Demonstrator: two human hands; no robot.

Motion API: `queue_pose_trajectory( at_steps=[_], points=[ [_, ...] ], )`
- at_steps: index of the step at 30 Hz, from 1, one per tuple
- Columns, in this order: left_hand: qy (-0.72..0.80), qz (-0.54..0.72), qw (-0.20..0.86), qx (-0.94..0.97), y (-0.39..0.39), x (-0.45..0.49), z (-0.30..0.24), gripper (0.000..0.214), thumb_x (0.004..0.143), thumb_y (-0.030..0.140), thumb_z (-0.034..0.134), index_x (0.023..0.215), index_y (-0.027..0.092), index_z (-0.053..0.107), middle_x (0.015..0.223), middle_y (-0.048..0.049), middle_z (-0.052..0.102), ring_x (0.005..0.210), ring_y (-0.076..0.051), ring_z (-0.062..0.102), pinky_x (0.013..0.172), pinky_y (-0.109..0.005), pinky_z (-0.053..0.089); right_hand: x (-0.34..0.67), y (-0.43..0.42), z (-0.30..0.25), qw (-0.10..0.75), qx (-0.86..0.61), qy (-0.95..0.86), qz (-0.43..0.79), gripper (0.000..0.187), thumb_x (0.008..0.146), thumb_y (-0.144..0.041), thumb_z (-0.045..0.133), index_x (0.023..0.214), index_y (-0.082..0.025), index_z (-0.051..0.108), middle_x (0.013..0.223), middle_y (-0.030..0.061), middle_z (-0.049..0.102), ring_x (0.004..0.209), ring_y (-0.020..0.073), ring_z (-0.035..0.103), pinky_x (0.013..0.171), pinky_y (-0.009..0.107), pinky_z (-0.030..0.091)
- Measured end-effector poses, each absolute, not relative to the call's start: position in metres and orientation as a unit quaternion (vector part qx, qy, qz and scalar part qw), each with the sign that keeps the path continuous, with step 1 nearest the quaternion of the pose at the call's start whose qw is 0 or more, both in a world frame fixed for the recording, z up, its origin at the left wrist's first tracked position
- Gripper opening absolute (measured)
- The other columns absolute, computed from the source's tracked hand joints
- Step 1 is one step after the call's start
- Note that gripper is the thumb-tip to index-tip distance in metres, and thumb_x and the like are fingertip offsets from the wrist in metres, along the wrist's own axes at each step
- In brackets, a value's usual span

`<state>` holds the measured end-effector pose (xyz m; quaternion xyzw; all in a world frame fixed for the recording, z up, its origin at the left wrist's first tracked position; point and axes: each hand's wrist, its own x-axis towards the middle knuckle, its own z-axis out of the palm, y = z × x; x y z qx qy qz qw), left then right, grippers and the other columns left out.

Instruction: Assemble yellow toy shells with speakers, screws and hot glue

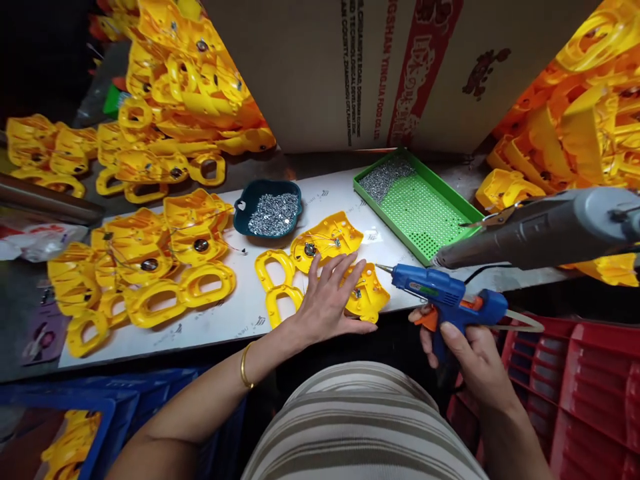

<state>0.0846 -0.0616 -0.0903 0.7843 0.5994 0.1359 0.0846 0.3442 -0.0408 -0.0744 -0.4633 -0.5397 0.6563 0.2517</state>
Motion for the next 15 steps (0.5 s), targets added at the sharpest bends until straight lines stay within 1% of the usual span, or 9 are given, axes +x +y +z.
queue_pose_trajectory(
  at_steps=[2, 4, 5, 7, 9, 11, 15],
  points=[
    [0.61, 0.175, 0.054, 0.771, -0.054, 0.076, -0.088, 0.093, 0.074, 0.072, 0.062, 0.146, 0.018, 0.037, 0.145, -0.0187, 0.044, 0.133, -0.035, 0.038, 0.115, -0.054, 0.018, 0.337, -0.03, -0.077, 0.253, -0.478, -0.589, 0.6, 0.034, 0.092, -0.049, 0.048, 0.088, -0.018, 0.062, 0.07, 0.0042, 0.063, 0.053, 0.014, 0.057, 0.053, 0.028, 0.048],
    [0.641, 0.202, 0.019, 0.741, -0.039, 0.066, -0.086, 0.083, 0.082, 0.066, 0.057, 0.146, 0.017, 0.036, 0.148, -0.0194, 0.041, 0.136, -0.033, 0.035, 0.113, -0.049, 0.024, 0.328, -0.017, -0.079, 0.239, -0.499, -0.638, 0.535, 0.034, 0.09, -0.05, 0.051, 0.09, -0.018, 0.064, 0.071, 0.0048, 0.065, 0.054, 0.015, 0.059, 0.056, 0.029, 0.049],
    [0.657, 0.202, 0.008, 0.726, -0.03, 0.061, -0.085, 0.081, 0.084, 0.063, 0.056, 0.147, 0.015, 0.035, 0.149, -0.0205, 0.038, 0.138, -0.034, 0.032, 0.113, -0.049, 0.025, 0.323, -0.01, -0.08, 0.229, -0.507, -0.657, 0.508, 0.036, 0.089, -0.051, 0.051, 0.093, -0.018, 0.064, 0.072, 0.0052, 0.067, 0.054, 0.0156, 0.06, 0.056, 0.03, 0.049],
    [0.681, 0.185, 0.011, 0.709, -0.01, 0.053, -0.086, 0.085, 0.084, 0.064, 0.056, 0.147, 0.014, 0.031, 0.152, -0.0228, 0.032, 0.142, -0.036, 0.026, 0.114, -0.051, 0.024, 0.312, 0.002, -0.081, 0.204, -0.519, -0.686, 0.468, 0.039, 0.089, -0.053, 0.049, 0.095, -0.017, 0.066, 0.071, 0.0058, 0.068, 0.054, 0.0172, 0.061, 0.056, 0.031, 0.049],
    [0.687, 0.159, 0.033, 0.708, 0.007, 0.05, -0.088, 0.091, 0.081, 0.067, 0.058, 0.148, 0.014, 0.027, 0.152, -0.0236, 0.031, 0.144, -0.038, 0.023, 0.114, -0.055, 0.021, 0.301, 0.011, -0.081, 0.182, -0.525, -0.701, 0.447, 0.043, 0.089, -0.055, 0.047, 0.091, -0.017, 0.067, 0.068, 0.0065, 0.068, 0.054, 0.0193, 0.061, 0.056, 0.032, 0.048],
    [0.684, 0.141, 0.057, 0.714, 0.017, 0.049, -0.092, 0.094, 0.079, 0.067, 0.06, 0.148, 0.015, 0.025, 0.152, -0.0232, 0.033, 0.143, -0.04, 0.025, 0.114, -0.058, 0.021, 0.294, 0.017, -0.082, 0.168, -0.525, -0.707, 0.443, 0.045, 0.089, -0.055, 0.045, 0.091, -0.017, 0.068, 0.066, 0.007, 0.068, 0.056, 0.0209, 0.062, 0.057, 0.033, 0.049],
    [0.675, 0.132, 0.083, 0.721, 0.022, 0.049, -0.098, 0.094, 0.079, 0.064, 0.062, 0.149, 0.013, 0.024, 0.15, -0.0223, 0.036, 0.139, -0.042, 0.031, 0.111, -0.059, 0.026, 0.289, 0.022, -0.084, 0.162, -0.524, -0.705, 0.45, 0.048, 0.09, -0.056, 0.044, 0.101, -0.016, 0.068, 0.073, 0.0091, 0.07, 0.058, 0.0212, 0.062, 0.058, 0.033, 0.049]
  ],
)
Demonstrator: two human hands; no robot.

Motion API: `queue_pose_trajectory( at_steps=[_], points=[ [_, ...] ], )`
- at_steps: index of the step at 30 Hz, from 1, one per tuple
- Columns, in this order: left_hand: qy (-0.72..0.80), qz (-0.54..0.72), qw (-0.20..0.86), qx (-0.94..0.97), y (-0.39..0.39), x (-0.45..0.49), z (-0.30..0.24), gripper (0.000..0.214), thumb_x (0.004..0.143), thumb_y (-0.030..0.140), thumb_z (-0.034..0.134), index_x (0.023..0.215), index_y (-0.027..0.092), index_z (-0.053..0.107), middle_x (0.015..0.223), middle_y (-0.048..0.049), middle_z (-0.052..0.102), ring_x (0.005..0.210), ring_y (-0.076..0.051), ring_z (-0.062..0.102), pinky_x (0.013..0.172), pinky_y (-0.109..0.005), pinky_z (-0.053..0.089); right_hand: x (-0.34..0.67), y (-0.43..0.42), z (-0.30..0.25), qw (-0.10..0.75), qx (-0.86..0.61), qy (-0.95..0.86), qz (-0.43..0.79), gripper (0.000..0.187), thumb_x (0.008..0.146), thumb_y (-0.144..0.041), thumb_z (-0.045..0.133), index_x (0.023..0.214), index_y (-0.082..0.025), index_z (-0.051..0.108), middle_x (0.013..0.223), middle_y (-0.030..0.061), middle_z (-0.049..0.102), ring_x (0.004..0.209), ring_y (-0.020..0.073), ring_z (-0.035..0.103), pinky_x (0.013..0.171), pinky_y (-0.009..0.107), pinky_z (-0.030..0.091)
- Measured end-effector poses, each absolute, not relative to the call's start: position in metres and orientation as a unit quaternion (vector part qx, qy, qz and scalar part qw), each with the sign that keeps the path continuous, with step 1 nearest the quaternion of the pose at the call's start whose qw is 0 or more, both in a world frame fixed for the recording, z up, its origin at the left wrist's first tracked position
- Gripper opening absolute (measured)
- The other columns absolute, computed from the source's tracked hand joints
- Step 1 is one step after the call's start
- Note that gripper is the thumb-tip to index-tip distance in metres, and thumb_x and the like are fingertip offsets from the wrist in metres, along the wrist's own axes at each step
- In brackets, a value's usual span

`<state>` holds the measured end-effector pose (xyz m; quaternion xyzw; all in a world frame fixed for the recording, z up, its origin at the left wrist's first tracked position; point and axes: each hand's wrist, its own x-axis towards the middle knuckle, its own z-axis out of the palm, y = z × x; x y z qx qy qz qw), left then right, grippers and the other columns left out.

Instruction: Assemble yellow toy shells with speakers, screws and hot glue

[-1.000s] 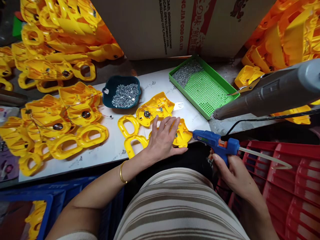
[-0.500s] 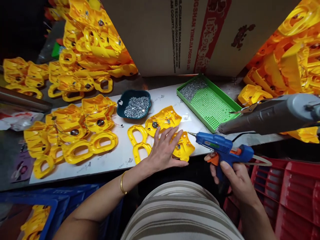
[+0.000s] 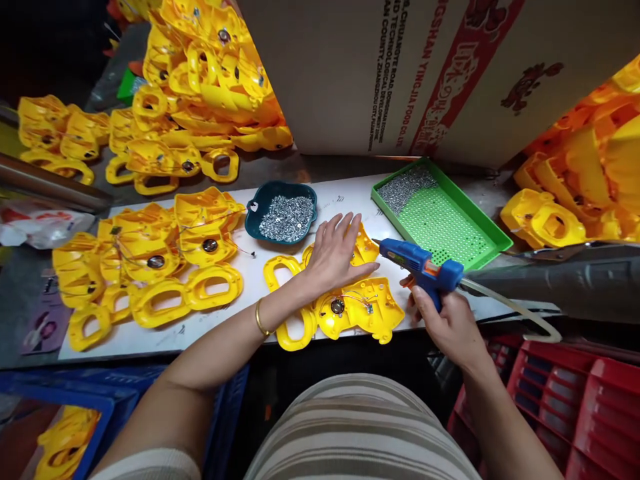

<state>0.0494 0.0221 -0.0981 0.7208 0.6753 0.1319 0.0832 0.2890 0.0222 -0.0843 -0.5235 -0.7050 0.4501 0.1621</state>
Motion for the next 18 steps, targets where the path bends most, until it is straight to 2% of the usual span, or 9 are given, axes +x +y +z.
queue_pose_trajectory(
  at_steps=[7, 13, 18],
  points=[
    [0.675, 0.143, 0.094, 0.718, 0.021, 0.0499, -0.1003, 0.093, 0.079, 0.061, 0.064, 0.147, 0.011, 0.026, 0.15, -0.0219, 0.037, 0.136, -0.039, 0.034, 0.112, -0.055, 0.028, 0.2931, 0.0236, -0.0864, 0.158, -0.537, -0.701, 0.443, 0.044, 0.088, -0.058, 0.047, 0.079, -0.019, 0.066, 0.062, 0.0072, 0.066, 0.053, 0.02, 0.058, 0.055, 0.032, 0.047],
    [0.674, 0.145, 0.096, 0.718, 0.022, 0.0511, -0.0995, 0.092, 0.08, 0.062, 0.062, 0.147, 0.011, 0.027, 0.149, -0.0222, 0.037, 0.136, -0.039, 0.035, 0.112, -0.054, 0.028, 0.29, 0.025, -0.087, 0.137, -0.541, -0.701, 0.444, 0.049, 0.088, -0.059, 0.045, 0.093, -0.016, 0.068, 0.068, 0.0077, 0.068, 0.055, 0.0197, 0.058, 0.057, 0.033, 0.045],
    [0.669, 0.146, 0.083, 0.724, 0.0217, 0.0519, -0.0995, 0.089, 0.08, 0.061, 0.063, 0.147, 0.014, 0.027, 0.148, -0.021, 0.038, 0.135, -0.038, 0.036, 0.112, -0.053, 0.028, 0.2884, 0.0256, -0.0856, 0.129, -0.547, -0.721, 0.405, 0.054, 0.087, -0.062, 0.041, 0.087, -0.015, 0.069, 0.066, 0.0089, 0.065, 0.057, 0.02, 0.057, 0.055, 0.032, 0.041]
  ],
)
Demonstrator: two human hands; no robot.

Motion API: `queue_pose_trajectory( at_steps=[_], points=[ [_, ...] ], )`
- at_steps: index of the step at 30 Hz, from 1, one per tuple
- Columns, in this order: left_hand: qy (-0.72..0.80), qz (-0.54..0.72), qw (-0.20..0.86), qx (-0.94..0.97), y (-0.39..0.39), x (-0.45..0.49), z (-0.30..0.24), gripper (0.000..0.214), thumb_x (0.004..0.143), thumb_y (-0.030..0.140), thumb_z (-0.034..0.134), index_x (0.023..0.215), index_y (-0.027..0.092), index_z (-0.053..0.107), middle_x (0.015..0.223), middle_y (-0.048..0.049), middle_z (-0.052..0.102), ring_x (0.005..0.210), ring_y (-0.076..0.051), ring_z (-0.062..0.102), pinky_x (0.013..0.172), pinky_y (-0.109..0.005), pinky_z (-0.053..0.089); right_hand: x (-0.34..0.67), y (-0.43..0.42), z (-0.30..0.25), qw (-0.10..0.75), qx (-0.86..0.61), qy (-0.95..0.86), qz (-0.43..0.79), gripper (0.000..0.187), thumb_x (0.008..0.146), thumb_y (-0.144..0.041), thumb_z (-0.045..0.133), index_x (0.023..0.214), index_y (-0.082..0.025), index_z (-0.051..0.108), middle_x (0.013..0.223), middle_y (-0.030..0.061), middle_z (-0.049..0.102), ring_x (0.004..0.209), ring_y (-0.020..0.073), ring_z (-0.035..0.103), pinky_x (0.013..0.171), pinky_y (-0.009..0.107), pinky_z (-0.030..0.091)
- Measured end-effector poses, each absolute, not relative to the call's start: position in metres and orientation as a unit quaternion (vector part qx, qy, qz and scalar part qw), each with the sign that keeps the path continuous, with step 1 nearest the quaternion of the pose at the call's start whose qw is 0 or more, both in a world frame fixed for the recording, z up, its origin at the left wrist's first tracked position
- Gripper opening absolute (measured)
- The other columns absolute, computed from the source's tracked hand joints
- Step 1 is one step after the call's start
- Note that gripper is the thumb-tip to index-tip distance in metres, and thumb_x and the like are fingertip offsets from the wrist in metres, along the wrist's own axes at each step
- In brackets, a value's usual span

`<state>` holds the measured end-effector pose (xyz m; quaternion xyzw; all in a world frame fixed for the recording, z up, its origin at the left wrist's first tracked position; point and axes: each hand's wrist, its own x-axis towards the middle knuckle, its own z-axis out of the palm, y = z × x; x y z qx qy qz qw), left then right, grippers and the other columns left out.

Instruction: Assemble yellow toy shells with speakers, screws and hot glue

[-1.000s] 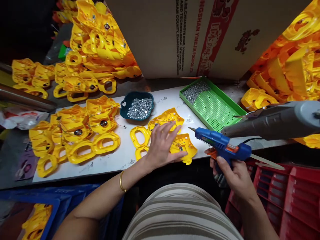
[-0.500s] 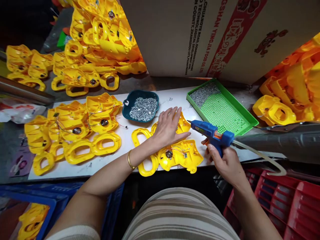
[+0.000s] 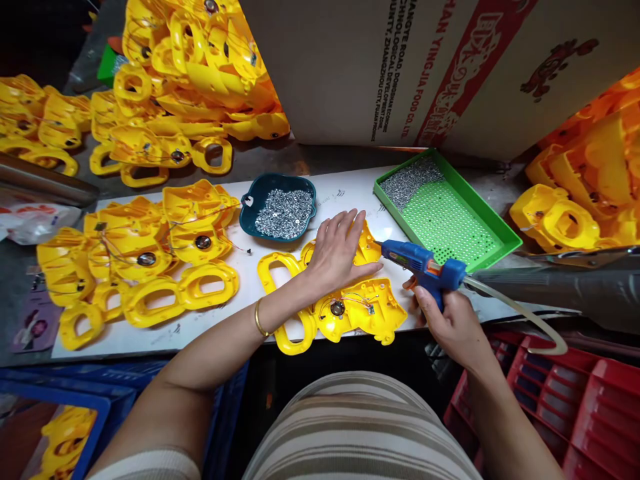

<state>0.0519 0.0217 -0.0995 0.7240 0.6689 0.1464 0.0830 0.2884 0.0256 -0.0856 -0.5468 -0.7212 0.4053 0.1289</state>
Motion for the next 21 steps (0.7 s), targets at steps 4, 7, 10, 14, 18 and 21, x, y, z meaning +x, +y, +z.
queue_pose_trajectory(
  at_steps=[4, 7, 10, 14, 18, 21],
  points=[
    [0.667, 0.139, 0.072, 0.728, 0.022, 0.0533, -0.099, 0.088, 0.08, 0.061, 0.063, 0.146, 0.012, 0.029, 0.148, -0.0214, 0.039, 0.134, -0.037, 0.037, 0.111, -0.052, 0.027, 0.288, 0.0261, -0.0847, 0.104, -0.549, -0.716, 0.419, 0.057, 0.087, -0.064, 0.037, 0.081, -0.015, 0.065, 0.064, 0.0095, 0.062, 0.055, 0.0191, 0.055, 0.052, 0.032, 0.039],
    [0.666, 0.133, 0.066, 0.731, 0.0227, 0.0545, -0.0993, 0.09, 0.08, 0.061, 0.064, 0.145, 0.009, 0.03, 0.148, -0.0224, 0.04, 0.134, -0.037, 0.037, 0.111, -0.052, 0.027, 0.2886, 0.0263, -0.0847, 0.094, -0.556, -0.717, 0.41, 0.055, 0.086, -0.065, 0.036, 0.072, -0.018, 0.059, 0.059, 0.0079, 0.059, 0.053, 0.0181, 0.051, 0.05, 0.031, 0.035],
    [0.665, 0.133, 0.058, 0.733, 0.0229, 0.0552, -0.1005, 0.09, 0.079, 0.061, 0.065, 0.145, 0.009, 0.03, 0.148, -0.0228, 0.04, 0.133, -0.038, 0.037, 0.11, -0.052, 0.027, 0.2894, 0.0261, -0.0841, 0.092, -0.559, -0.719, 0.402, 0.051, 0.085, -0.065, 0.037, 0.07, -0.019, 0.056, 0.059, 0.0072, 0.058, 0.054, 0.0175, 0.05, 0.051, 0.03, 0.034],
    [0.66, 0.14, 0.051, 0.736, 0.0224, 0.0553, -0.1024, 0.092, 0.078, 0.061, 0.066, 0.146, 0.01, 0.03, 0.147, -0.0226, 0.04, 0.133, -0.038, 0.037, 0.11, -0.052, 0.027, 0.2894, 0.0256, -0.0823, 0.084, -0.564, -0.722, 0.393, 0.049, 0.085, -0.063, 0.036, 0.067, -0.02, 0.052, 0.058, 0.0052, 0.055, 0.052, 0.0161, 0.047, 0.051, 0.03, 0.032],
    [0.658, 0.139, 0.051, 0.739, 0.0222, 0.0547, -0.1032, 0.092, 0.078, 0.061, 0.065, 0.146, 0.01, 0.029, 0.147, -0.0236, 0.039, 0.133, -0.039, 0.037, 0.109, -0.052, 0.027, 0.2886, 0.0249, -0.0813, 0.103, -0.567, -0.728, 0.372, 0.047, 0.085, -0.062, 0.038, 0.065, -0.021, 0.05, 0.055, 0.0032, 0.052, 0.049, 0.0149, 0.044, 0.05, 0.03, 0.03],
    [0.654, 0.143, 0.053, 0.741, 0.0222, 0.0541, -0.1037, 0.092, 0.079, 0.061, 0.065, 0.146, 0.009, 0.029, 0.147, -0.024, 0.039, 0.133, -0.039, 0.037, 0.108, -0.052, 0.027, 0.2887, 0.0247, -0.0827, 0.116, -0.565, -0.727, 0.372, 0.044, 0.085, -0.06, 0.04, 0.065, -0.022, 0.05, 0.055, 0.0027, 0.053, 0.048, 0.0147, 0.044, 0.049, 0.03, 0.03]
  ],
)
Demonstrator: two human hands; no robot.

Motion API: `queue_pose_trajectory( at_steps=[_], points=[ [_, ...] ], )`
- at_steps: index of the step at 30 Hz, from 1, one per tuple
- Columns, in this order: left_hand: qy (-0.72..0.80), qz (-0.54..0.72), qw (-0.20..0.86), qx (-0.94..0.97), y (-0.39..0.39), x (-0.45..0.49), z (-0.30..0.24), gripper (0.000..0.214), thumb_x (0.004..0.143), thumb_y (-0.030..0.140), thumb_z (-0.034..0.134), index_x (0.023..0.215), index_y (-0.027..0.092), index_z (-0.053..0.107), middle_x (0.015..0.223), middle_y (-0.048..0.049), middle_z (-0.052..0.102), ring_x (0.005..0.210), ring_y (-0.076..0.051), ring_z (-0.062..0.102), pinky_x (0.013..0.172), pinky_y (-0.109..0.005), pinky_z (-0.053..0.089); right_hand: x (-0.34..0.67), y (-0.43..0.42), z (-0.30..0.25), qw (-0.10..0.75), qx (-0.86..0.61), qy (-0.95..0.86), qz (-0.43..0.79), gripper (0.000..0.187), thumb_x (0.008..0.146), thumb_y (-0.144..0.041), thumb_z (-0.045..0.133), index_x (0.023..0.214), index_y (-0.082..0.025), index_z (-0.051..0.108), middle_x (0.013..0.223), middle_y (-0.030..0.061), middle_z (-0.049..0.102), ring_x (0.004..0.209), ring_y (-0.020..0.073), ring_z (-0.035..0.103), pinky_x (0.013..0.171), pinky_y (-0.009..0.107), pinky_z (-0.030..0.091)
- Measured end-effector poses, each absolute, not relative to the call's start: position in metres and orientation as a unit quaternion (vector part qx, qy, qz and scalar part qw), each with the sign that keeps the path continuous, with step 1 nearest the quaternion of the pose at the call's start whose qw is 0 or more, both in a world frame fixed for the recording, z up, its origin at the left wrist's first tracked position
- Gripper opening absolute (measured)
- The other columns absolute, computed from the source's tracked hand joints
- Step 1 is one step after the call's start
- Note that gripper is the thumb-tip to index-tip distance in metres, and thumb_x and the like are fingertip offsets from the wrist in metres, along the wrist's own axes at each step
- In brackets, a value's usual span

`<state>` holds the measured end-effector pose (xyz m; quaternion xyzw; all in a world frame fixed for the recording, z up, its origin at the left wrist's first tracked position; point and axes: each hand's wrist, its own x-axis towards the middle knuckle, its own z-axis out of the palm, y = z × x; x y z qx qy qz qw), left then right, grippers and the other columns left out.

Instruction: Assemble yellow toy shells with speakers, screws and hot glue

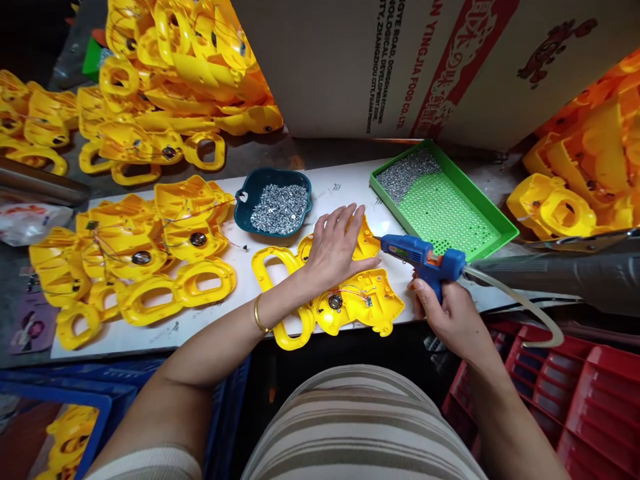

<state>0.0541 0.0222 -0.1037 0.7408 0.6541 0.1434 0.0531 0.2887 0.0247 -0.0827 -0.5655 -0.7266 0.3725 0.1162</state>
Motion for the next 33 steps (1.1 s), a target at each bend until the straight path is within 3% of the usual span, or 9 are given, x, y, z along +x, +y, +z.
queue_pose_trajectory(
  at_steps=[6, 11, 23, 33],
  points=[
    [0.656, 0.149, 0.058, 0.738, 0.023, 0.054, -0.104, 0.09, 0.081, 0.062, 0.062, 0.146, 0.01, 0.029, 0.146, -0.0234, 0.04, 0.132, -0.039, 0.039, 0.108, -0.052, 0.028, 0.29, 0.025, -0.087, 0.101, -0.561, -0.714, 0.407, 0.044, 0.086, -0.06, 0.039, 0.062, -0.024, 0.047, 0.055, 0.0037, 0.053, 0.052, 0.0169, 0.047, 0.053, 0.032, 0.033],
    [0.653, 0.147, 0.058, 0.741, 0.024, 0.054, -0.103, 0.088, 0.082, 0.062, 0.061, 0.146, 0.01, 0.03, 0.146, -0.0236, 0.041, 0.132, -0.038, 0.039, 0.107, -0.051, 0.028, 0.29, 0.028, -0.082, 0.11, -0.565, -0.728, 0.372, 0.044, 0.084, -0.06, 0.04, 0.059, -0.024, 0.043, 0.052, 0.0014, 0.047, 0.049, 0.0152, 0.042, 0.05, 0.031, 0.029],
    [0.639, 0.166, 0.083, 0.746, 0.023, 0.046, -0.105, 0.093, 0.079, 0.064, 0.062, 0.147, 0.011, 0.027, 0.146, -0.0229, 0.041, 0.131, -0.036, 0.04, 0.108, -0.051, 0.03, 0.293, 0.032, -0.081, 0.094, -0.541, -0.706, 0.446, 0.047, 0.087, -0.063, 0.038, 0.075, -0.021, 0.054, 0.06, 0.005, 0.059, 0.058, 0.0185, 0.053, 0.056, 0.032, 0.039],
    [0.651, 0.167, 0.101, 0.733, 0.026, 0.04, -0.109, 0.096, 0.077, 0.068, 0.061, 0.147, 0.011, 0.029, 0.148, -0.022, 0.04, 0.132, -0.036, 0.04, 0.108, -0.05, 0.032, 0.289, 0.024, -0.089, 0.116, -0.53, -0.697, 0.469, 0.046, 0.088, -0.061, 0.042, 0.083, -0.018, 0.058, 0.06, 0.0033, 0.059, 0.055, 0.0168, 0.053, 0.052, 0.03, 0.04]
  ],
)
